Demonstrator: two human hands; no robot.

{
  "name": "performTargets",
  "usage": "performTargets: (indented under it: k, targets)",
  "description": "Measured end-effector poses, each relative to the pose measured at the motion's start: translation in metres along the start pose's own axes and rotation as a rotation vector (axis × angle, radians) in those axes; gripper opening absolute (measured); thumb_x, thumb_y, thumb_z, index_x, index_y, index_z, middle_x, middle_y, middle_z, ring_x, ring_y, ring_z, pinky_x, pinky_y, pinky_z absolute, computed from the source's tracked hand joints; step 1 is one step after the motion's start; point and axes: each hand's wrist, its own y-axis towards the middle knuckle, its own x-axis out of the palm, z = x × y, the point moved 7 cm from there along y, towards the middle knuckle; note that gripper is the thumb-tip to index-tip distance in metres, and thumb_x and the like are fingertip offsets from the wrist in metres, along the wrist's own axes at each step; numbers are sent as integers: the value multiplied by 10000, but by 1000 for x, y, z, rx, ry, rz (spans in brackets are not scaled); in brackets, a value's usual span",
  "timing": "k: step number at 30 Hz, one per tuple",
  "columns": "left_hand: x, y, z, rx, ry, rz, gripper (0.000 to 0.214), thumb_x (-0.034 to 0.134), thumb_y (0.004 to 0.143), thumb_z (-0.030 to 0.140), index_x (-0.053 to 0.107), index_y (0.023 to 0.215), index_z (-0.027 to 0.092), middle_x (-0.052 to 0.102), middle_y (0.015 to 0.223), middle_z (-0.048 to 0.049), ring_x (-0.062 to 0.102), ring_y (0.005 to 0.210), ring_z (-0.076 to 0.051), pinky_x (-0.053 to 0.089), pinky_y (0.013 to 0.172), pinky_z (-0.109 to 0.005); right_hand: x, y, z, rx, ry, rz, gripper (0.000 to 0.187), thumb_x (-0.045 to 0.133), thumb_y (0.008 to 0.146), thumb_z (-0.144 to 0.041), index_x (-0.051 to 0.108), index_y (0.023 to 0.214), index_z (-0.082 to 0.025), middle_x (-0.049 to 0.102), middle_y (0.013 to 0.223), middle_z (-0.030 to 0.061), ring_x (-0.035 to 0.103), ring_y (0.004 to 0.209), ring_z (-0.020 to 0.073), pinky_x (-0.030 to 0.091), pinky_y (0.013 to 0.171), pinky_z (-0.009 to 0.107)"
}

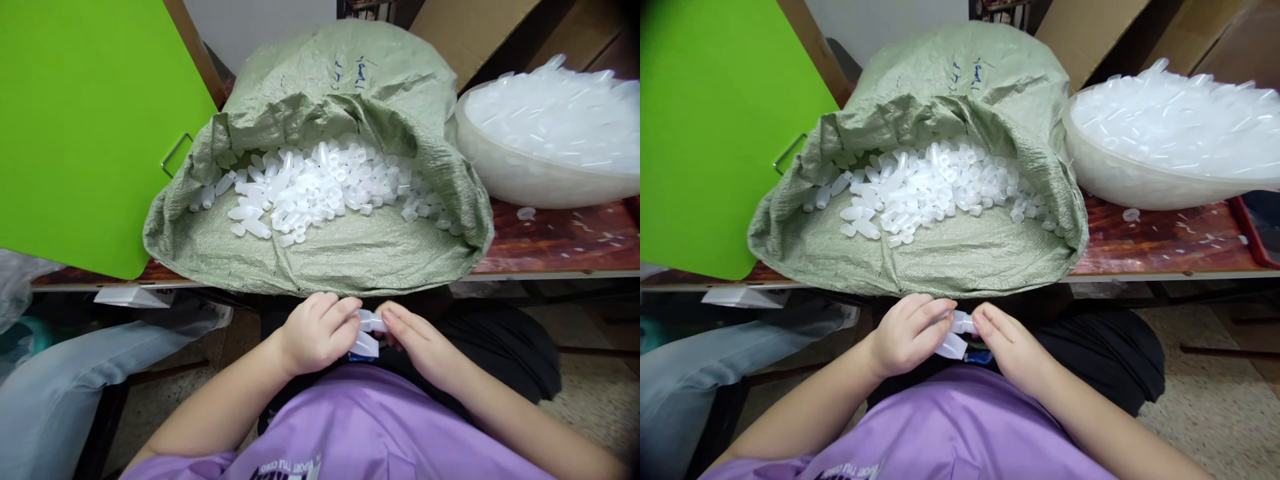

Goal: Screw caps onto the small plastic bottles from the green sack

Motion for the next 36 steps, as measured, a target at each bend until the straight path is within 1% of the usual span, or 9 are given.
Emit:
performTargets:
  k: [4, 7, 15, 20, 27, 29, 31, 33, 36]
  targets:
    - [5, 0, 4, 0, -42, -31, 88, 521, 828, 129, 604, 801, 120, 667, 931, -105, 564, 738, -175, 473, 592, -300, -6, -5, -16, -261, -458, 80, 213, 407, 874, -363, 514, 864, -180, 559, 757, 39, 500, 678, 159, 392, 626, 283]
    - [9, -4, 8, -11, -64, -40, 99, 516, 830, 136, 608, 799, 117, 663, 939, -108, 559, 749, -178, 472, 609, -304, -1, -4, -10, -253, -546, 62, 258, 370, 872, -362, 487, 720, -190, 517, 651, 23, 475, 616, 157, 353, 581, 279]
    - [38, -24, 18, -12, -112, -121, 196, 445, 868, 205, 616, 827, 118, 638, 936, -115, 546, 747, -182, 459, 620, -314, 35, -2, 47, 263, 318, -59, 389, 332, 848, -490, 326, 580, -209, 283, 520, -64, 241, 463, 80, 228, 446, 232]
    - [72, -37, 19, -24, -67, -374, 222, 423, 879, 243, 615, 852, 137, 627, 1010, -113, 557, 732, -174, 461, 622, -315, 47, -6, 76, 611, 412, -194, 436, 234, 850, -561, 299, 580, -226, 194, 447, -93, 129, 385, 75, 145, 396, 234]
    - [136, -20, -18, -464, -133, -776, 239, 415, 864, 170, 650, 907, 158, 658, 985, -97, 590, 917, -237, 446, 828, -370, -28, -1, 17, 252, -559, -187, 426, 353, 869, -528, 550, 686, -197, 614, 674, 43, 552, 604, 166, 346, 543, 265]
    - [146, -14, -32, -673, -304, -678, 252, 426, 857, 181, 647, 977, 186, 655, 1046, -70, 570, 999, -224, 401, 914, -347, -50, 8, -15, 82, -560, -130, 381, 344, 895, -468, 568, 722, -213, 635, 713, 24, 575, 642, 160, 383, 565, 256]
    - [147, -11, -40, -781, -498, -495, 271, 483, 818, 185, 633, 1040, 226, 648, 1088, -41, 548, 1055, -216, 369, 954, -319, -90, 26, -43, -47, -705, 238, 258, 386, 889, -364, 586, 853, -204, 649, 834, 50, 599, 762, 189, 419, 650, 281]
    - [142, -16, -41, -810, -638, -387, 319, 549, 754, 165, 638, 1047, 252, 655, 1073, -33, 553, 1050, -227, 373, 947, -312, -118, 48, -53, -44, -909, 478, 231, 448, 857, -318, 583, 964, -164, 637, 928, 106, 604, 824, 235, 435, 676, 321]
    - [131, -36, -34, -924, -793, -438, 344, 588, 708, 165, 653, 1033, 259, 672, 1009, -41, 596, 947, -236, 425, 866, -321, -133, 87, -44, 63, -1102, 542, 313, 465, 848, -340, 563, 1033, -107, 610, 968, 172, 609, 818, 280, 444, 649, 360]
